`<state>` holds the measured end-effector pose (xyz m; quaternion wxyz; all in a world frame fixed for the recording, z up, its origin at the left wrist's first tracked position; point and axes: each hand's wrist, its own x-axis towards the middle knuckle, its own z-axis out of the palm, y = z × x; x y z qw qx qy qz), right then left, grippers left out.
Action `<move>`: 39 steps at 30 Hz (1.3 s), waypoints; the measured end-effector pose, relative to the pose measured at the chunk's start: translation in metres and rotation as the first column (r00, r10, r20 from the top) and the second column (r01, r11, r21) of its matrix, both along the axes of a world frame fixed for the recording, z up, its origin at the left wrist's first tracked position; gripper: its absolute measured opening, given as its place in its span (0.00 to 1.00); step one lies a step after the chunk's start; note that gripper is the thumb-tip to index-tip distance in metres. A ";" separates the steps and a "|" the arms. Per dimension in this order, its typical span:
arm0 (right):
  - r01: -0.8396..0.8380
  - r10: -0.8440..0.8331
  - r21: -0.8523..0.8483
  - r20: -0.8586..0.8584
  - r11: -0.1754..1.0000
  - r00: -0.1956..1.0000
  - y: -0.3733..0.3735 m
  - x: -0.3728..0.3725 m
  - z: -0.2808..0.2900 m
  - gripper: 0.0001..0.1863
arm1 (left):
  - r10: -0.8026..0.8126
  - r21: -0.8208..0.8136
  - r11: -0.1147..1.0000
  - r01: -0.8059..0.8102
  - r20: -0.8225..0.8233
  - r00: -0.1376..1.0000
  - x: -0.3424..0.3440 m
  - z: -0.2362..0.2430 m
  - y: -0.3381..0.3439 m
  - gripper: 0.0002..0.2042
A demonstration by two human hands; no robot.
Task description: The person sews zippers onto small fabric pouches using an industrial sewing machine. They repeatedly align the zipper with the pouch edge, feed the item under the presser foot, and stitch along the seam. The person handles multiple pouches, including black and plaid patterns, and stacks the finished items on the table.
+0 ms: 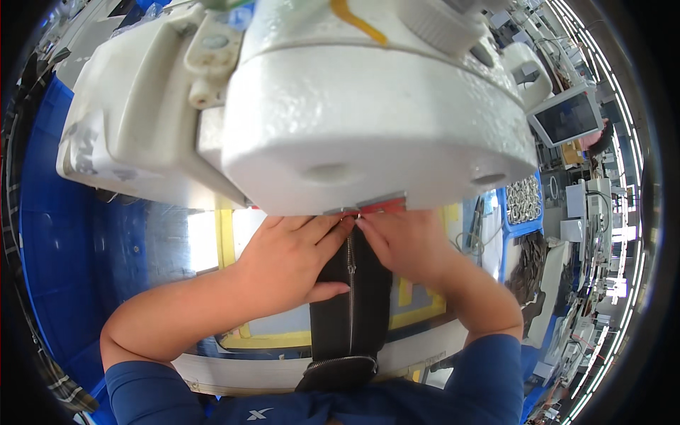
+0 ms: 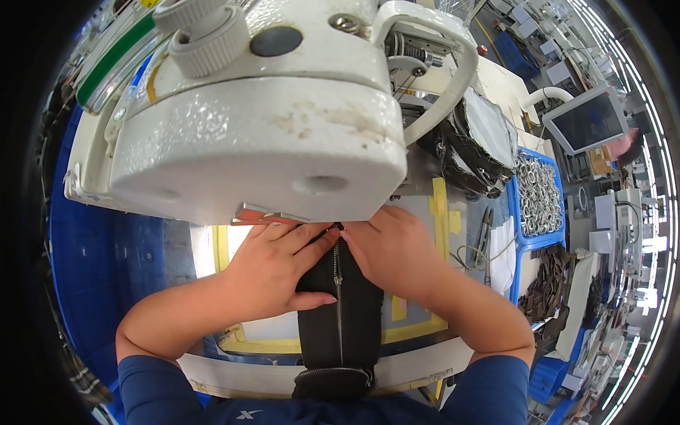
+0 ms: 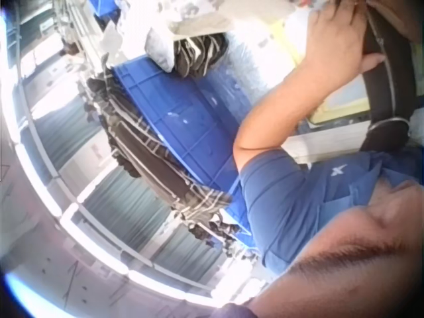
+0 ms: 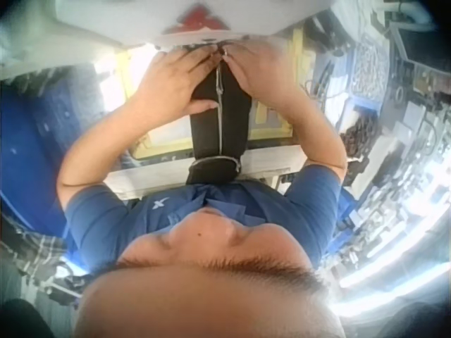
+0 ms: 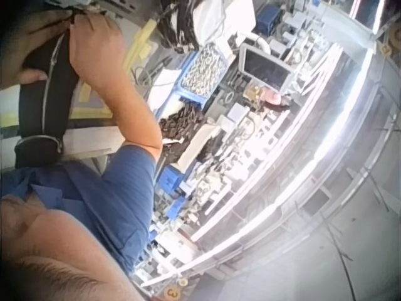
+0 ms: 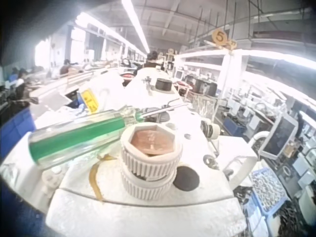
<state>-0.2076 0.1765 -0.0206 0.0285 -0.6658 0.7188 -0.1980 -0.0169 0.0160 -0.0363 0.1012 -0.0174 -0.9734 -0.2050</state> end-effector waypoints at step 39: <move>0.031 -0.016 0.084 -0.166 0.996 0.986 -0.031 0.026 -0.009 0.07 | 0.106 0.195 0.974 -0.118 0.074 0.992 0.009 0.012 -0.022 0.31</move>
